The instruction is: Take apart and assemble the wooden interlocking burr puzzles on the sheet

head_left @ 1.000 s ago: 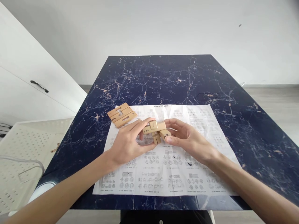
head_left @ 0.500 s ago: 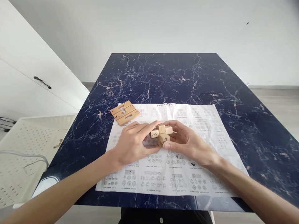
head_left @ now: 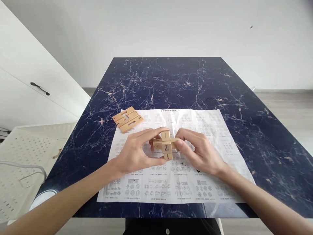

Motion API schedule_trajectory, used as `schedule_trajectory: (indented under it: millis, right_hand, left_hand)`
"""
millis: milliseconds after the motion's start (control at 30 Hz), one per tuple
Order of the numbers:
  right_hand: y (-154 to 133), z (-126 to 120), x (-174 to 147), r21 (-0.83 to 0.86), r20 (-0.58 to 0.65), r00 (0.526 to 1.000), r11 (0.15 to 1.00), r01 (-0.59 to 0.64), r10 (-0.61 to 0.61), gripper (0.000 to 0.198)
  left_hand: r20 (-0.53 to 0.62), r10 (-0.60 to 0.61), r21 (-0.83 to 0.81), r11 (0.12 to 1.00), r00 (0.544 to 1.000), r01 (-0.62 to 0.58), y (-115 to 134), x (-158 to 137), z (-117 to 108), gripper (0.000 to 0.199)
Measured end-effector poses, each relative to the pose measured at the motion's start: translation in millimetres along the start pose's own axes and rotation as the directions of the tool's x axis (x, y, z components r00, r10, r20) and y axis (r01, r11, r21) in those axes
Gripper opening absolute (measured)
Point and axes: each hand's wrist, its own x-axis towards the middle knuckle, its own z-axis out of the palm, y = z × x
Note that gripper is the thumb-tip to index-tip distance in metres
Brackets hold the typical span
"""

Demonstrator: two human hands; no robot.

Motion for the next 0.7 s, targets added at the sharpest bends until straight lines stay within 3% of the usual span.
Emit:
schedule_trajectory:
  millis: [100, 167, 300, 400, 533, 633, 700]
  right_hand:
    - [-1.8, 1.4, -0.3, 0.134, 0.115, 0.984, 0.979, -0.151, 0.136, 0.056]
    - [-2.2, 1.7, -0.4, 0.164, 0.135, 0.975, 0.966, -0.2, 0.179, 0.057]
    - [-0.3, 0.9, 3.1, 0.319, 0.115, 0.957, 0.902, -0.291, 0.268, 0.056]
    - [5.2, -1.5, 9.1, 0.55, 0.061, 0.916, 0.753, -0.362, 0.397, 0.052]
    - [18.0, -9.7, 15.4, 0.75, -0.14, 0.823, 0.602, -0.275, 0.55, 0.039]
    - [26.6, -17.3, 16.5, 0.79, -0.28, 0.76, 0.59, -0.165, 0.587, 0.038]
    - [28.7, -19.7, 16.1, 0.776, -0.317, 0.756, 0.615, -0.141, 0.573, 0.039]
  left_hand:
    - [0.016, 0.067, 0.042, 0.997, 0.998, -0.067, -4.4, -0.9, -0.2, 0.065]
    - [0.039, 0.043, 0.047, 0.998, 0.998, -0.045, -5.3, -0.8, -0.3, 0.066]
    - [0.071, -0.159, -0.031, 0.986, 0.985, 0.162, -2.7, 1.2, -0.8, 0.08]
    - [0.056, -0.274, -0.084, 0.957, 0.96, 0.278, -0.3, 3.7, -1.7, 0.085]
    - [0.056, -0.302, -0.101, 0.946, 0.952, 0.306, 0.8, 5.7, -2.0, 0.067]
    - [0.07, -0.282, -0.081, 0.954, 0.957, 0.287, 0.3, 5.5, -1.2, 0.054]
    - [0.072, -0.271, -0.079, 0.958, 0.96, 0.276, -0.2, 5.4, -0.6, 0.048]
